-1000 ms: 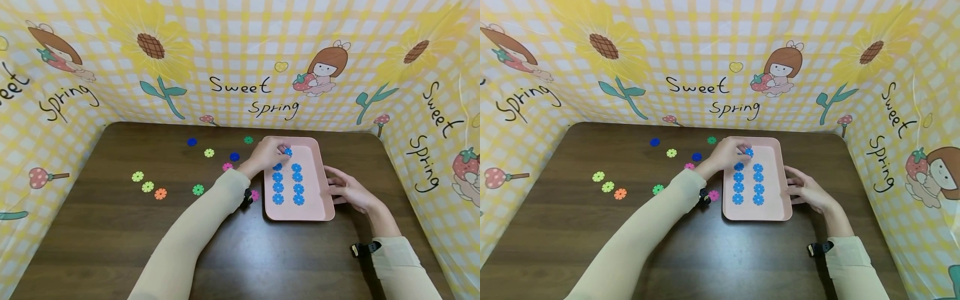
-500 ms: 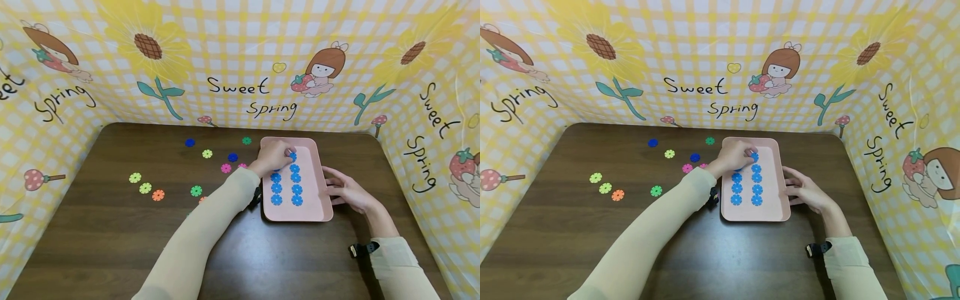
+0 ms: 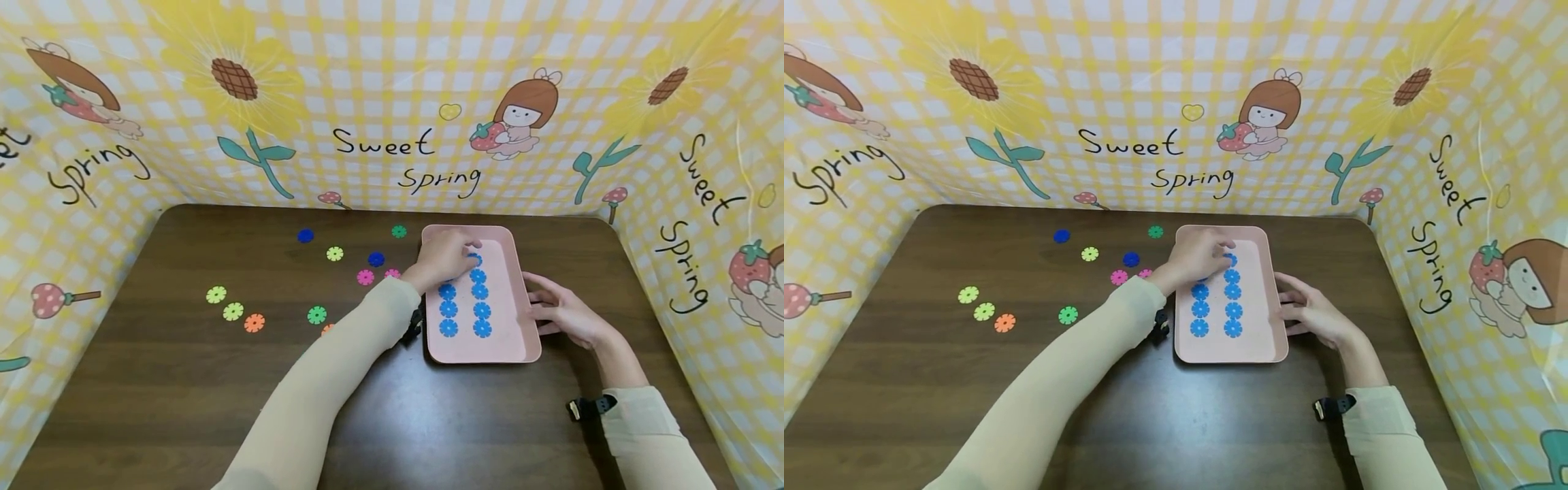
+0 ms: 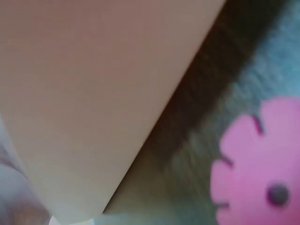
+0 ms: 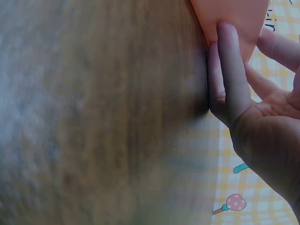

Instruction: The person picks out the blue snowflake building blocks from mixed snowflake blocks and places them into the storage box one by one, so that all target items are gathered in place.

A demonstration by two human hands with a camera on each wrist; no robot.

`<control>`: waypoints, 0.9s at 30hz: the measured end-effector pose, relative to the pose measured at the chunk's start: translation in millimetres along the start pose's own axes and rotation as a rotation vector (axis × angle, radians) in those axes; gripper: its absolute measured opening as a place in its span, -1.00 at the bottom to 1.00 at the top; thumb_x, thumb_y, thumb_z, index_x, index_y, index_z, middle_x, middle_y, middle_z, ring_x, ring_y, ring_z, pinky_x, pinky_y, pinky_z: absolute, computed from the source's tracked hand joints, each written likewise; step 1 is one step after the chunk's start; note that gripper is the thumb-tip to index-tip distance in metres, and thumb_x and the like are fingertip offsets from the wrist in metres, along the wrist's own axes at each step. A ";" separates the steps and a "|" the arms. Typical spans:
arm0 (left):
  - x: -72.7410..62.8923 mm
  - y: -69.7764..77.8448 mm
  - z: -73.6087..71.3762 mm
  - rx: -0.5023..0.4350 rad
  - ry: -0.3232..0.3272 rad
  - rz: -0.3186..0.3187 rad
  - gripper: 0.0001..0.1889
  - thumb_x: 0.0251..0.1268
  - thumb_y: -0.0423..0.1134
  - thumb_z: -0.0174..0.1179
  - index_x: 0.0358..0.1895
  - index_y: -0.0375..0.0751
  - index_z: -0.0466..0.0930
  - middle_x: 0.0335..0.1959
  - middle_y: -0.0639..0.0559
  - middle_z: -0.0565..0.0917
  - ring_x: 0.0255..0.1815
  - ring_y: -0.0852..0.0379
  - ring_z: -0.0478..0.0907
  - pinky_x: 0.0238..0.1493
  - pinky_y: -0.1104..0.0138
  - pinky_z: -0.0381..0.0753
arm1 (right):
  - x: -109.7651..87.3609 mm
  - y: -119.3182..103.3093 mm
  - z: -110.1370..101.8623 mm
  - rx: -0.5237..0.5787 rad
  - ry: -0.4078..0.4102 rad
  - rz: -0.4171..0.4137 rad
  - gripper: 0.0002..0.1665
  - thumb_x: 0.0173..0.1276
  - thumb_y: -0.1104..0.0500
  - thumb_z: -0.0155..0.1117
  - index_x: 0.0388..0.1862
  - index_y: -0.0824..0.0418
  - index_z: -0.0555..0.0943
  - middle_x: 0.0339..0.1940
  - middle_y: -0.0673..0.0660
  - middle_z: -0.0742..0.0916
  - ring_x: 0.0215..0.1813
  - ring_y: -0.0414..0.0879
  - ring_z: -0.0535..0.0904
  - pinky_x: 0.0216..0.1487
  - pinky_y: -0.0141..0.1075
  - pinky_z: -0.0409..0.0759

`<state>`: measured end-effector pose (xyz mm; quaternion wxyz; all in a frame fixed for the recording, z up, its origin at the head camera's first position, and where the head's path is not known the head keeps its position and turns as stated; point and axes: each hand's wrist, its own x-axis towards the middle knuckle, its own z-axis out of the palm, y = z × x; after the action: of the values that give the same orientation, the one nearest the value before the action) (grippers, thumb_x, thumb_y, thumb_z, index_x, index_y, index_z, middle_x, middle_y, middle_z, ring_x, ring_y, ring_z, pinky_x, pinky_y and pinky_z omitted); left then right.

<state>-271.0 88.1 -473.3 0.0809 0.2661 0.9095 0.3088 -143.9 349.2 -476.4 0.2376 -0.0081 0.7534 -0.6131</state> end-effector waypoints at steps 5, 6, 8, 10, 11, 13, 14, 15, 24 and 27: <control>-15.8 -1.3 -19.8 -0.017 0.037 0.015 -0.64 0.42 0.02 0.36 0.21 0.09 0.73 0.18 0.14 0.70 0.02 0.23 0.61 -0.33 0.37 0.62 | 0.9 -1.3 -2.1 -0.020 -0.001 0.001 -0.06 0.54 0.27 0.22 0.73 0.17 -0.03 0.37 0.59 0.42 0.05 0.04 0.70 -0.05 0.04 0.73; -20.2 -1.8 -24.9 -0.008 0.041 0.014 -0.63 0.44 0.05 0.34 0.22 0.09 0.73 0.17 0.14 0.69 0.03 0.21 0.61 -0.32 0.35 0.62 | 1.2 -1.7 -2.8 -0.021 0.002 0.004 -0.07 0.54 0.26 0.23 0.73 0.16 -0.02 0.37 0.58 0.42 0.05 0.04 0.70 -0.05 0.03 0.73; -30.3 -4.2 -35.9 0.012 0.055 0.005 -0.62 0.46 0.12 0.28 0.23 0.12 0.71 0.16 0.17 0.68 0.04 0.18 0.61 -0.29 0.31 0.61 | 1.7 -2.6 -4.2 -0.024 -0.001 0.000 -0.07 0.54 0.26 0.23 0.73 0.16 -0.02 0.38 0.59 0.41 0.05 0.04 0.70 -0.05 0.03 0.73; -41.5 -7.9 -46.9 0.025 0.071 0.000 -0.59 0.48 0.16 0.24 0.24 0.11 0.70 0.14 0.16 0.68 0.03 0.15 0.62 -0.26 0.27 0.60 | 2.0 -3.0 -6.1 -0.024 -0.004 -0.004 -0.06 0.55 0.26 0.22 0.73 0.17 -0.03 0.39 0.60 0.40 0.05 0.03 0.71 -0.05 0.03 0.73; -47.4 -10.6 -52.1 0.027 0.081 0.003 -0.58 0.49 0.17 0.23 0.24 0.09 0.70 0.12 0.15 0.68 0.02 0.13 0.63 -0.25 0.24 0.61 | 1.9 -3.4 -6.9 -0.024 -0.007 -0.005 -0.06 0.55 0.26 0.22 0.73 0.18 -0.03 0.39 0.61 0.40 0.06 0.02 0.71 -0.05 0.02 0.73; -59.6 -17.8 -61.6 0.036 0.108 0.004 -0.57 0.49 0.17 0.22 0.24 0.06 0.70 0.10 0.14 0.69 0.02 0.11 0.65 -0.24 0.20 0.61 | 1.7 -4.1 -8.4 -0.025 -0.011 -0.006 -0.06 0.55 0.27 0.22 0.73 0.18 -0.05 0.39 0.61 0.40 0.05 0.01 0.71 -0.05 0.02 0.73; -65.3 -21.7 -65.9 0.044 0.119 0.010 -0.56 0.49 0.17 0.22 0.24 0.05 0.70 0.10 0.13 0.70 0.02 0.09 0.65 -0.24 0.18 0.62 | 1.0 -4.4 -9.1 -0.026 -0.009 -0.007 -0.06 0.55 0.27 0.21 0.73 0.19 -0.05 0.39 0.62 0.40 0.05 -0.01 0.71 -0.06 0.01 0.73; -71.0 -26.1 -70.1 0.047 0.130 0.017 -0.57 0.49 0.15 0.24 0.24 0.03 0.70 0.09 0.12 0.71 0.04 0.07 0.66 -0.22 0.16 0.63 | 0.3 -4.6 -9.9 -0.026 -0.008 -0.007 -0.05 0.55 0.28 0.21 0.73 0.19 -0.06 0.38 0.62 0.40 0.04 -0.01 0.71 -0.07 0.01 0.73; -122.7 -71.3 -106.0 0.124 0.212 -0.051 -0.50 0.46 0.24 0.23 0.26 0.05 0.67 0.09 0.09 0.72 -0.22 0.09 0.68 -0.51 0.21 0.56 | -5.2 -3.7 -17.3 -0.025 0.017 -0.004 -0.05 0.55 0.29 0.21 0.73 0.21 -0.06 0.38 0.63 0.40 0.01 -0.05 0.73 -0.11 0.02 0.74; -139.8 -82.1 -116.5 0.151 0.239 -0.083 -0.49 0.44 0.25 0.23 0.27 0.06 0.67 0.15 0.05 0.70 -0.24 0.03 0.69 -0.59 0.22 0.52 | -7.6 -3.0 -20.3 -0.021 0.023 -0.001 -0.05 0.55 0.29 0.22 0.73 0.21 -0.06 0.38 0.63 0.40 0.01 -0.06 0.73 -0.11 0.02 0.74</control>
<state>-224.8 -101.8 -432.6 -0.0355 0.1951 0.9436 0.2651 -145.4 369.4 -468.3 0.2284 -0.0041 0.7625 -0.6054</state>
